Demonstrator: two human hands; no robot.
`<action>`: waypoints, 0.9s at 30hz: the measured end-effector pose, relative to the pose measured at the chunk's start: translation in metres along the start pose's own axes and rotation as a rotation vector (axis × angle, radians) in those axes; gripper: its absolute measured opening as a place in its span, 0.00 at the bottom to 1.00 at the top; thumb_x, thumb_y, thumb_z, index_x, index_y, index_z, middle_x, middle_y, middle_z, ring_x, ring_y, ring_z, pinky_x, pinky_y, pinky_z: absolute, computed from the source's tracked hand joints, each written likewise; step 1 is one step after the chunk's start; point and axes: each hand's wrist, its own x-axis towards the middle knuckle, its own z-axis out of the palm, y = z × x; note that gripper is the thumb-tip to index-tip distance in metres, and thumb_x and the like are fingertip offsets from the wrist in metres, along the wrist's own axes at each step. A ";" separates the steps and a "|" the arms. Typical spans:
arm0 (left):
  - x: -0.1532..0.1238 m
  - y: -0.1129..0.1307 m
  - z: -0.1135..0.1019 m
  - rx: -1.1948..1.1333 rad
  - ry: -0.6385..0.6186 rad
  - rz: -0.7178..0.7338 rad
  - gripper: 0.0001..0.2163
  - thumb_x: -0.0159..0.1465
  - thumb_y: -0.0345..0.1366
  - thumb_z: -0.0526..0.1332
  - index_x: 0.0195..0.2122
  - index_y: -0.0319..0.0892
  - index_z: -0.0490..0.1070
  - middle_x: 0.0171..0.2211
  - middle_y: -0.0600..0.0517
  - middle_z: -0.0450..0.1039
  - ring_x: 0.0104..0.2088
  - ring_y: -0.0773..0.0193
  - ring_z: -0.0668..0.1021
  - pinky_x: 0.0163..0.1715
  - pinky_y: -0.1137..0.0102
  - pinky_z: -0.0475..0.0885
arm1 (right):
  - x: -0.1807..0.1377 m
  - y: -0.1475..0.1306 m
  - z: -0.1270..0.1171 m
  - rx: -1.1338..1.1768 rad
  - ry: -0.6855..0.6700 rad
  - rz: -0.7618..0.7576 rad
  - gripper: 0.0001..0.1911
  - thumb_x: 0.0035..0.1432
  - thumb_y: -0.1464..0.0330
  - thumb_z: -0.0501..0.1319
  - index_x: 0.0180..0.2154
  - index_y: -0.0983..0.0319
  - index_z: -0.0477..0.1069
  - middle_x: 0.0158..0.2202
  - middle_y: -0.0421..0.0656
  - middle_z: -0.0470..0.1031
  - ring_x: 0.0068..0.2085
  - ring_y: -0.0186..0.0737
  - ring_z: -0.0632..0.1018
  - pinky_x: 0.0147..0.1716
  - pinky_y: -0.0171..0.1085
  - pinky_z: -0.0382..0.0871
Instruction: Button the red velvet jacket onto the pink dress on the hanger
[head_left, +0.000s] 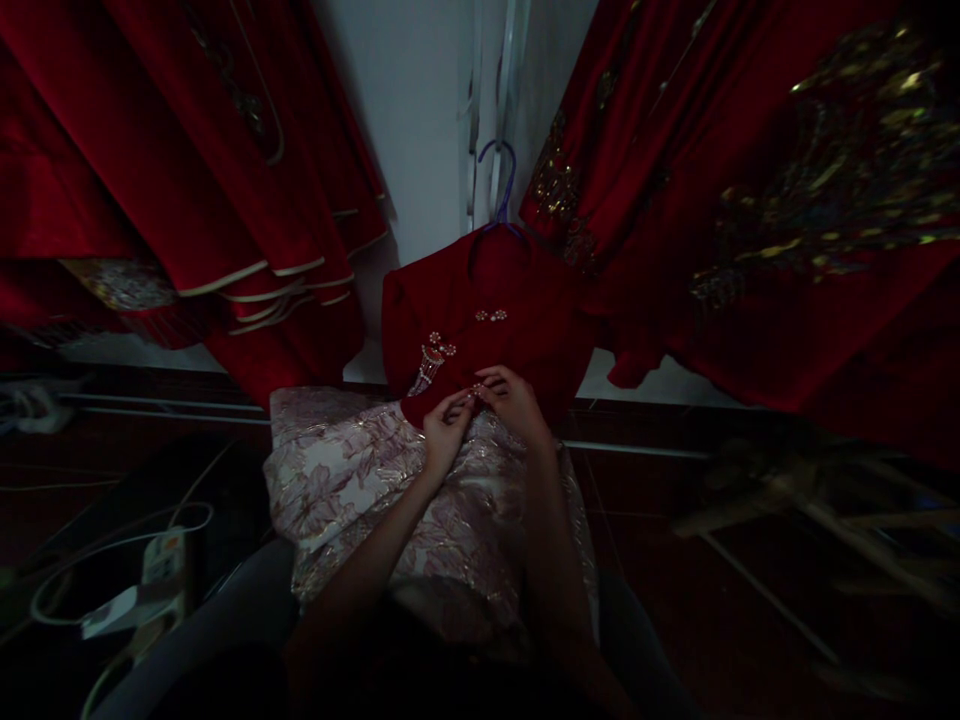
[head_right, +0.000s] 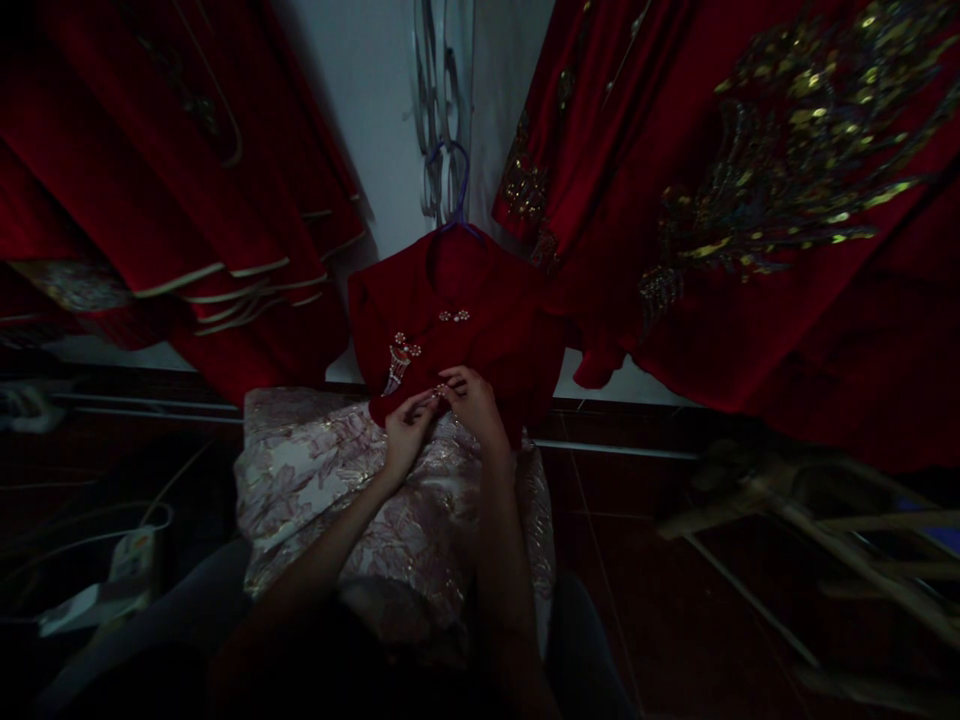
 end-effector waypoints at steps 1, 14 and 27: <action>0.000 0.000 0.000 -0.010 0.000 -0.001 0.17 0.58 0.42 0.64 0.45 0.39 0.76 0.38 0.46 0.79 0.32 0.66 0.78 0.34 0.73 0.73 | 0.000 0.000 0.000 -0.007 0.011 -0.006 0.13 0.54 0.72 0.60 0.43 0.61 0.72 0.34 0.40 0.76 0.32 0.31 0.77 0.34 0.31 0.72; -0.001 0.001 0.001 -0.074 0.023 -0.041 0.17 0.57 0.43 0.64 0.43 0.37 0.75 0.39 0.44 0.79 0.37 0.63 0.80 0.40 0.68 0.75 | 0.000 -0.001 0.003 -0.167 -0.044 -0.078 0.13 0.54 0.76 0.57 0.40 0.60 0.75 0.37 0.41 0.76 0.32 0.31 0.76 0.36 0.32 0.71; 0.000 -0.004 0.001 -0.081 0.020 -0.048 0.16 0.57 0.43 0.65 0.43 0.37 0.75 0.37 0.45 0.79 0.35 0.64 0.80 0.39 0.69 0.75 | -0.002 -0.004 0.003 -0.192 -0.066 -0.067 0.13 0.53 0.78 0.57 0.39 0.61 0.74 0.37 0.42 0.74 0.34 0.32 0.75 0.36 0.32 0.71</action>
